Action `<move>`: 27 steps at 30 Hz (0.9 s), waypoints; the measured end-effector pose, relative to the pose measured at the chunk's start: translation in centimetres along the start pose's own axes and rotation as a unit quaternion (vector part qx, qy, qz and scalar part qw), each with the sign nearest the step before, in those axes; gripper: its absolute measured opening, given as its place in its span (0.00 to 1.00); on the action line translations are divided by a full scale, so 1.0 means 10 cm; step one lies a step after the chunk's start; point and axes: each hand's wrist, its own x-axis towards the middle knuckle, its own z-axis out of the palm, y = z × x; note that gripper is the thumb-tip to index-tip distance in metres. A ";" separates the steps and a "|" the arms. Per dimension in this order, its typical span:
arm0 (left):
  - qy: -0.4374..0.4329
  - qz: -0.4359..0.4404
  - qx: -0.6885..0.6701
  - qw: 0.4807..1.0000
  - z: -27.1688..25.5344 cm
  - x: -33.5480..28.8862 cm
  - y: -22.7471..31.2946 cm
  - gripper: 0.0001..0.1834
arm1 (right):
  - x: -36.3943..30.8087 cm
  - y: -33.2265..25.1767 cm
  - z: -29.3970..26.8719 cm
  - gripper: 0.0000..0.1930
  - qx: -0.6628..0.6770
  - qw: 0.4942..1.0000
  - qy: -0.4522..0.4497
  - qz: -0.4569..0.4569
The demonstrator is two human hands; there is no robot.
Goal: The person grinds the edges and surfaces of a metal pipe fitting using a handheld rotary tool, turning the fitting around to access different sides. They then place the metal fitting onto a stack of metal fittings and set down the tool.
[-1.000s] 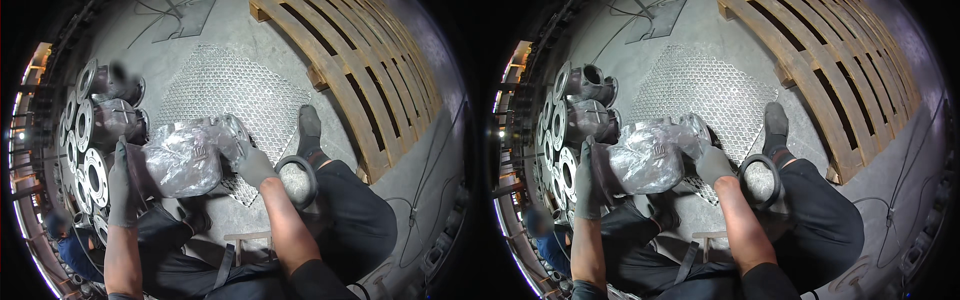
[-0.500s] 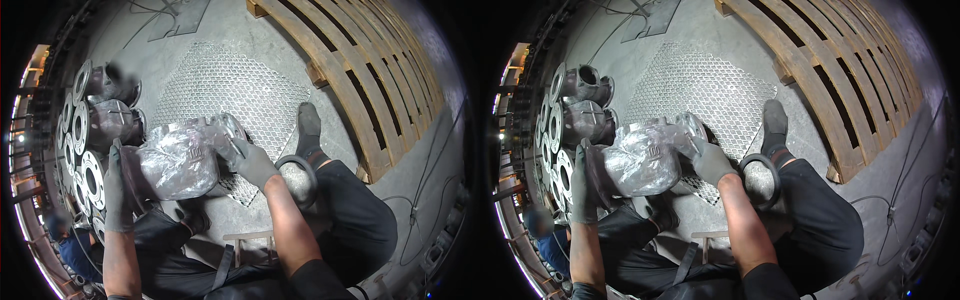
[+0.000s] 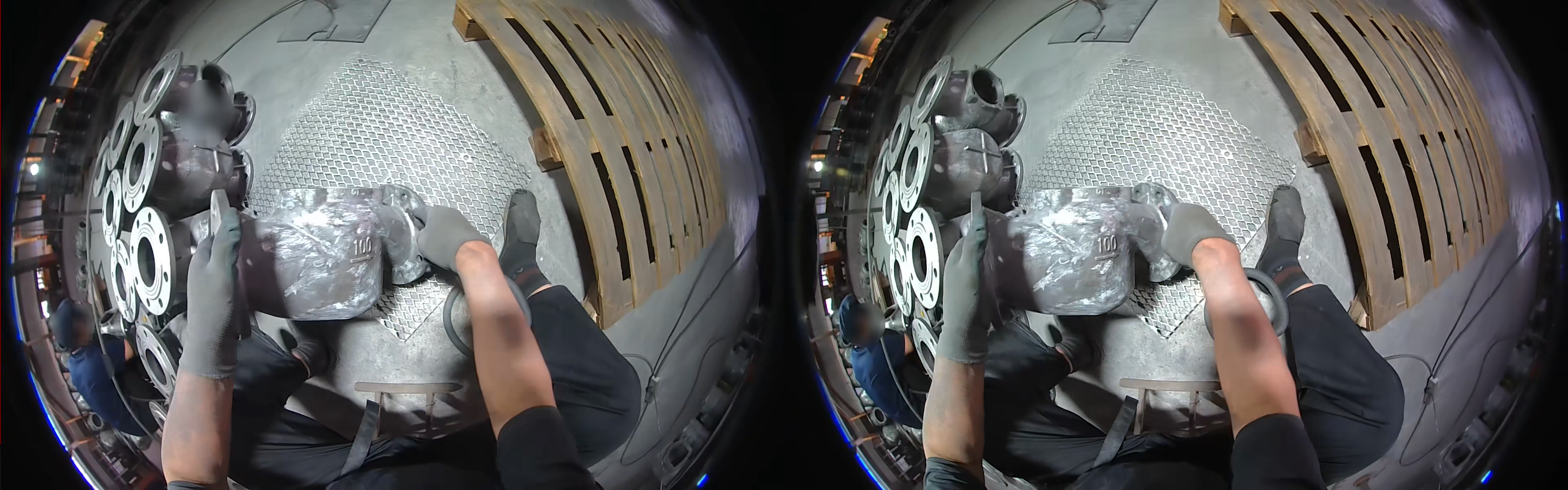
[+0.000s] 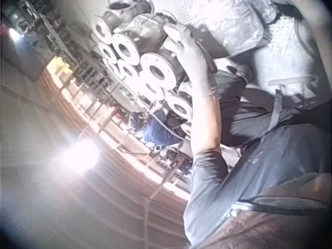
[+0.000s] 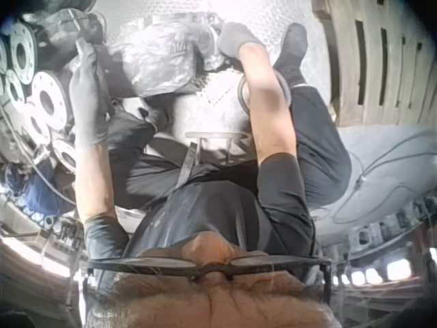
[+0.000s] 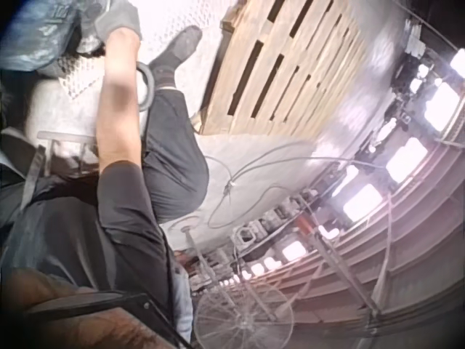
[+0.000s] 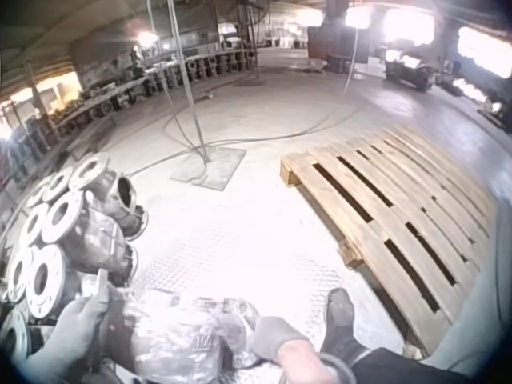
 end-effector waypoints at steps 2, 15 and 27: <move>0.012 0.026 0.003 1.000 -0.05 0.02 -0.05 0.38 | 0.02 -0.02 -0.04 0.19 0.001 0.999 -0.030 -0.013; -0.008 0.185 0.318 0.930 -0.22 0.08 -0.17 0.24 | 0.13 -0.01 -0.06 0.21 -0.073 0.994 -0.077 -0.019; 0.015 0.169 0.144 0.975 -0.10 0.02 -0.22 0.22 | 0.36 -0.44 -0.41 0.17 -0.195 0.968 -0.152 -0.033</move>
